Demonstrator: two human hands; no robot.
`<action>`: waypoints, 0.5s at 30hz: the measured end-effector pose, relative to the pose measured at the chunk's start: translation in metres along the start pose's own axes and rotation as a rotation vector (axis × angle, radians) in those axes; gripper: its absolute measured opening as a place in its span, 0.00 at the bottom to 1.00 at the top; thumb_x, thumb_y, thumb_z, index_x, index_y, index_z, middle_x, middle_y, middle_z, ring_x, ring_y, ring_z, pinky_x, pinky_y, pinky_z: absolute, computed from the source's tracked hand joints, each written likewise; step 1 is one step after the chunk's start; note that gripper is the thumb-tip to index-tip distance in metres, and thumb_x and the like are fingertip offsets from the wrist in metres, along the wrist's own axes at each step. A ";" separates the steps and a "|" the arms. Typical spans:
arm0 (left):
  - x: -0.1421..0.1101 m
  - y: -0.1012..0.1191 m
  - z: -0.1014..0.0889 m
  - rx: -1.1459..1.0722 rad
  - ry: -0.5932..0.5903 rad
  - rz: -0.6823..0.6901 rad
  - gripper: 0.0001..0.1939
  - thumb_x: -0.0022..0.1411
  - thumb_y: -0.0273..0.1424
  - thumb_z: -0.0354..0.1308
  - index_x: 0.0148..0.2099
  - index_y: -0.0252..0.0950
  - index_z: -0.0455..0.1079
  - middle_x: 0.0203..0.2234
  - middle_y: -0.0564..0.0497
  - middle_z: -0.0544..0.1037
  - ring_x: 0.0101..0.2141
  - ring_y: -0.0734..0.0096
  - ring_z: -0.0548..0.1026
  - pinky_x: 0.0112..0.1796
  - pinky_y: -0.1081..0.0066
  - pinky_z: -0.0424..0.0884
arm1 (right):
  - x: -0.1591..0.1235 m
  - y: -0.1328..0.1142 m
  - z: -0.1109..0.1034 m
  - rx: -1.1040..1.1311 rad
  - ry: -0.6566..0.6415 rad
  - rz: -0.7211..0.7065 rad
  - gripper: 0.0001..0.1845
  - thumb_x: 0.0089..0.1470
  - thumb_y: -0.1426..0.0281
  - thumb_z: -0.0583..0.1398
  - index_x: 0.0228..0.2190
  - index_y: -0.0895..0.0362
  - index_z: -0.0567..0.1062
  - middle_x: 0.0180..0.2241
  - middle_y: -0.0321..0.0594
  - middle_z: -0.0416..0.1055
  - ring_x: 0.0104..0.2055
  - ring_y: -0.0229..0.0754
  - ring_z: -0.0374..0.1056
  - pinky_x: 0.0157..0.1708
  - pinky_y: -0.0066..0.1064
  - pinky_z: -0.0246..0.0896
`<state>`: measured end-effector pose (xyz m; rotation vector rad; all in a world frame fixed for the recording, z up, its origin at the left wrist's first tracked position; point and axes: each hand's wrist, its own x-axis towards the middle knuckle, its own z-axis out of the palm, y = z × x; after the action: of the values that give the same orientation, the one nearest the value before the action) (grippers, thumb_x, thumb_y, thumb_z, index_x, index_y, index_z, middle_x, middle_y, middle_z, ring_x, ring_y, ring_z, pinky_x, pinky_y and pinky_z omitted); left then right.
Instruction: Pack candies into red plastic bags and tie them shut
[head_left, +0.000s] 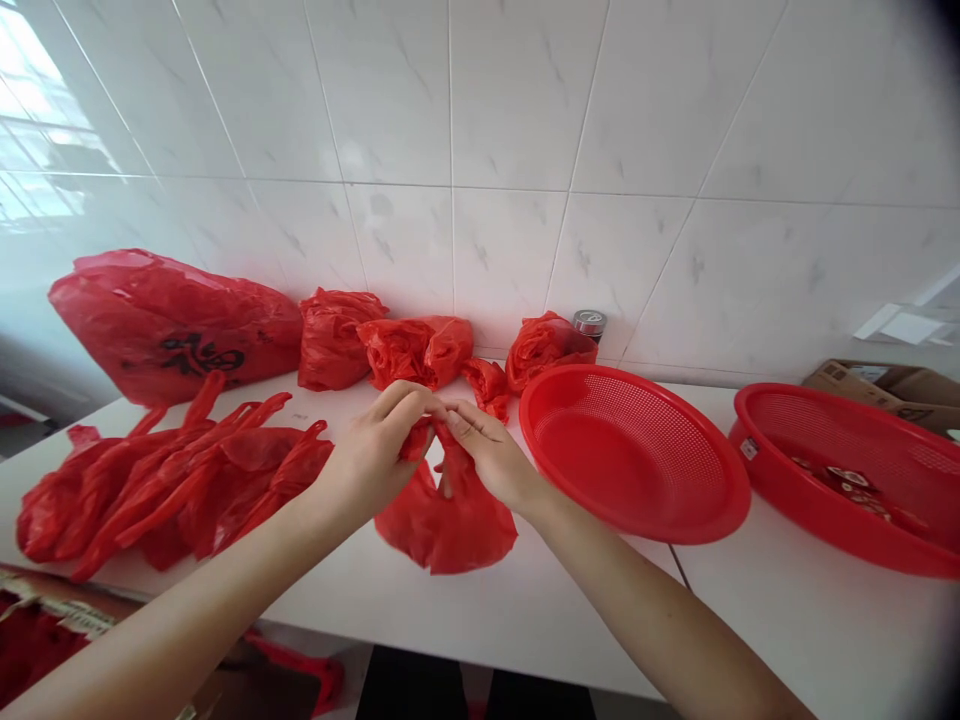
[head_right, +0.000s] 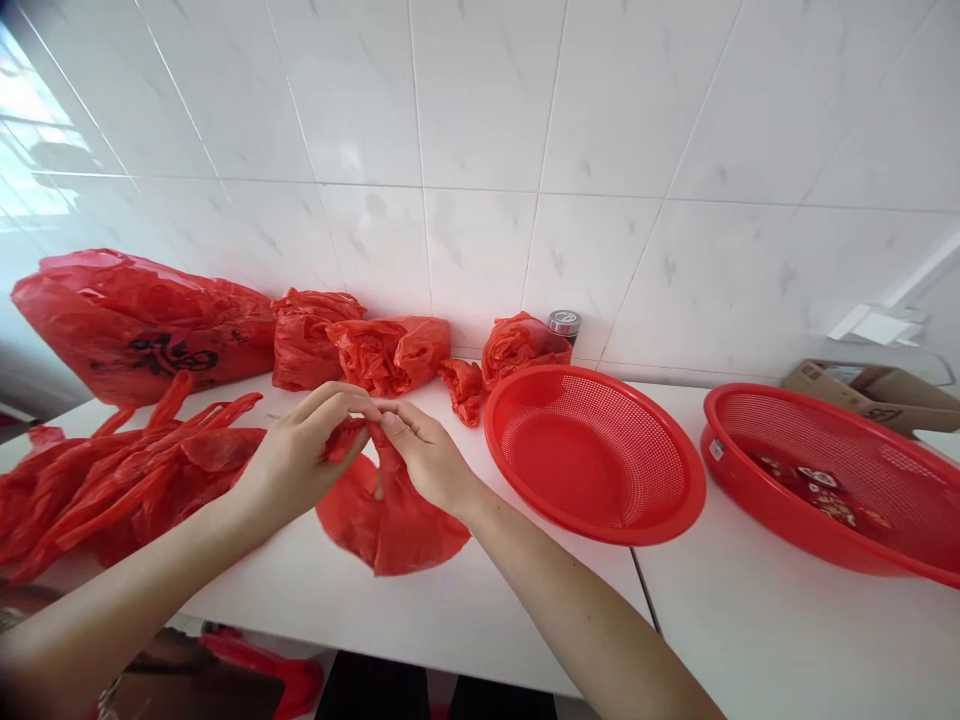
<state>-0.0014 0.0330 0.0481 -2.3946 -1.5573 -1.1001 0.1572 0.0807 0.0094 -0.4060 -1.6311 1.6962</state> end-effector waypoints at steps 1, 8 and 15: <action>0.000 -0.002 0.000 -0.025 -0.010 -0.018 0.09 0.63 0.26 0.48 0.44 0.39 0.66 0.40 0.50 0.74 0.39 0.70 0.73 0.37 0.72 0.67 | -0.002 -0.001 0.002 0.014 -0.005 0.003 0.16 0.63 0.53 0.50 0.40 0.52 0.66 0.20 0.28 0.65 0.22 0.37 0.66 0.32 0.34 0.66; -0.022 -0.013 0.004 -0.172 -0.330 -0.232 0.19 0.70 0.37 0.40 0.32 0.37 0.66 0.23 0.54 0.73 0.24 0.74 0.69 0.30 0.73 0.65 | 0.007 0.021 0.006 -0.332 0.433 -0.170 0.19 0.65 0.57 0.47 0.25 0.53 0.56 0.23 0.30 0.57 0.26 0.35 0.56 0.29 0.26 0.54; -0.082 -0.029 0.003 -0.112 -0.351 -0.262 0.16 0.69 0.37 0.43 0.41 0.40 0.72 0.33 0.48 0.77 0.33 0.66 0.75 0.36 0.70 0.69 | 0.053 0.082 -0.044 -0.675 0.731 0.001 0.16 0.64 0.63 0.44 0.24 0.52 0.53 0.24 0.32 0.57 0.29 0.39 0.57 0.31 0.29 0.52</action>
<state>-0.0425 -0.0147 -0.0121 -2.6267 -2.0182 -0.8547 0.1276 0.1549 -0.0613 -1.1873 -1.5584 0.7747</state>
